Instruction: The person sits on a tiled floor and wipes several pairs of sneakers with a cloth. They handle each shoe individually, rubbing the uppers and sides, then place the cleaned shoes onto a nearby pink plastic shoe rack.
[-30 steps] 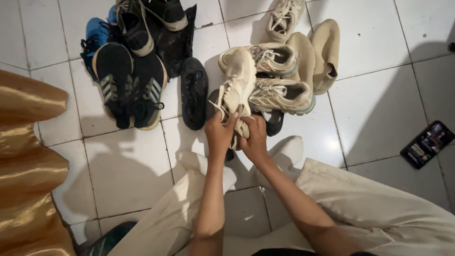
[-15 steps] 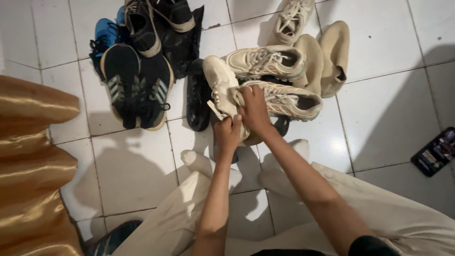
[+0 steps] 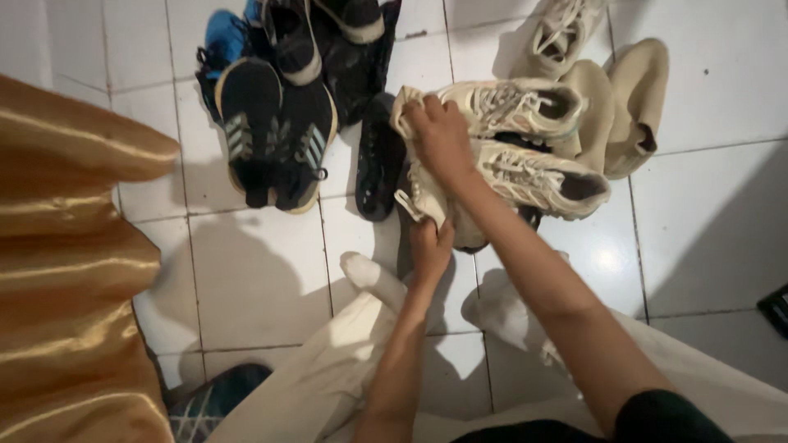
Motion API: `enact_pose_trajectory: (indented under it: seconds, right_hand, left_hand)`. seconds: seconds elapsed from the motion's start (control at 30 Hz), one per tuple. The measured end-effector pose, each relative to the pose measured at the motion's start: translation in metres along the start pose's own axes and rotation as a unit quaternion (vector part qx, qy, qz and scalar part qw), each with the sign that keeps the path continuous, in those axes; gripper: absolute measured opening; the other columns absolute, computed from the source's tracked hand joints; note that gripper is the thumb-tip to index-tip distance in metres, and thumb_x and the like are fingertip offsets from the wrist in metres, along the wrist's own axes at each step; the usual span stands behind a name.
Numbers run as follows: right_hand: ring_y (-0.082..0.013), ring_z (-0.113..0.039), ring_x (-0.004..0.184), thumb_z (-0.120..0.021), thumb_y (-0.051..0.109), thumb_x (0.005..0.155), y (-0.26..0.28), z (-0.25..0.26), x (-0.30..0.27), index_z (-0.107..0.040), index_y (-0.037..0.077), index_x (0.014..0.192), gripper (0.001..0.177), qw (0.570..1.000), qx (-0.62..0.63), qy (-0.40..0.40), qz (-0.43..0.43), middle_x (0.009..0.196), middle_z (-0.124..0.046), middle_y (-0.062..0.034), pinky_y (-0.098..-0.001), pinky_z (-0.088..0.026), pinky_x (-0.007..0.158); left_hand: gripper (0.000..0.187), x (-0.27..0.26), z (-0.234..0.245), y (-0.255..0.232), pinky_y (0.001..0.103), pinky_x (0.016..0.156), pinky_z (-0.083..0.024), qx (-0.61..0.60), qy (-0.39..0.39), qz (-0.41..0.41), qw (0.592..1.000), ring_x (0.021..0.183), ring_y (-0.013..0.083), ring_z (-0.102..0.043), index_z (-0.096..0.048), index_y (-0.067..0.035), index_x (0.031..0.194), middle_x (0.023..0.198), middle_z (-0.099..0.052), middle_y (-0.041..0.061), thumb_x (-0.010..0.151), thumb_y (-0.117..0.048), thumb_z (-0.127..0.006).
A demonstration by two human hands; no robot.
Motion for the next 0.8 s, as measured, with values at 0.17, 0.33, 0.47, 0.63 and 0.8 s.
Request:
enact_pose_trajectory:
  seconds: [0.17,0.33,0.47,0.63,0.8]
  right_hand:
    - [-0.0348,-0.060,0.095,-0.069,0.007,0.083,-0.020,0.004,-0.018,-0.069,0.011,0.109,0.027,0.993,-0.092,0.062,0.044,0.107,-0.064,-0.0099,-0.0472,-0.050,0.080]
    - [-0.0403,-0.067,0.089,-0.071,0.013,0.074,-0.033,0.018,-0.044,-0.072,0.009,0.114,0.040,0.987,0.046,0.135,-0.073,0.105,-0.065,-0.0166,-0.0488,-0.053,0.077]
    - [-0.0427,-0.067,0.091,-0.071,0.018,0.080,-0.042,0.031,-0.056,-0.073,0.006,0.113,0.035,0.977,0.130,0.121,-0.120,0.101,-0.068,-0.0204,-0.0487,-0.054,0.080]
    - [-0.0387,-0.072,0.090,-0.067,0.028,0.082,-0.064,0.035,-0.096,-0.071,0.002,0.104,0.034,0.918,0.192,0.199,-0.284,0.094,-0.072,-0.0221,-0.0459,-0.054,0.080]
    - [-0.0411,-0.069,0.094,-0.068,0.026,0.080,-0.055,0.045,-0.111,-0.070,0.002,0.109,0.038,0.946,0.191,0.130,-0.229,0.100,-0.070,-0.0238,-0.0464,-0.054,0.084]
  left_hand:
    - [0.023,0.020,-0.007,-0.027,0.051,0.070,-0.049,0.066,-0.007,-0.009,0.998,0.069,0.0410,-0.066,-0.066,-0.004,0.078,0.072,-0.068,0.017,0.086,-0.024,-0.075]
    - [0.032,0.034,-0.003,-0.049,0.050,0.066,-0.051,0.087,-0.003,0.009,0.996,0.066,0.0412,-0.067,-0.063,-0.003,0.072,0.069,-0.068,0.018,0.078,-0.028,-0.083]
    - [0.023,0.037,0.003,-0.051,0.047,0.067,-0.055,0.048,0.004,-0.003,0.999,0.070,0.0393,-0.070,-0.066,-0.003,0.078,0.074,-0.071,0.017,0.077,-0.022,-0.079]
    - [0.024,0.036,0.009,-0.057,0.046,0.065,-0.055,0.004,-0.029,-0.005,1.000,0.070,0.0389,-0.070,-0.066,-0.002,0.079,0.074,-0.070,0.018,0.075,-0.020,-0.081]
    - [0.034,0.025,0.017,-0.065,0.049,0.074,-0.053,0.062,-0.098,0.016,0.993,0.081,0.0411,-0.068,-0.063,0.001,0.086,0.081,-0.069,0.020,0.069,-0.021,-0.084]
Point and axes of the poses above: each hand's wrist, its own x-axis towards the middle knuckle, its own z-axis out of the back of the hand, y = z × x, the point moved 5 cm from there along x, towards the middle knuckle
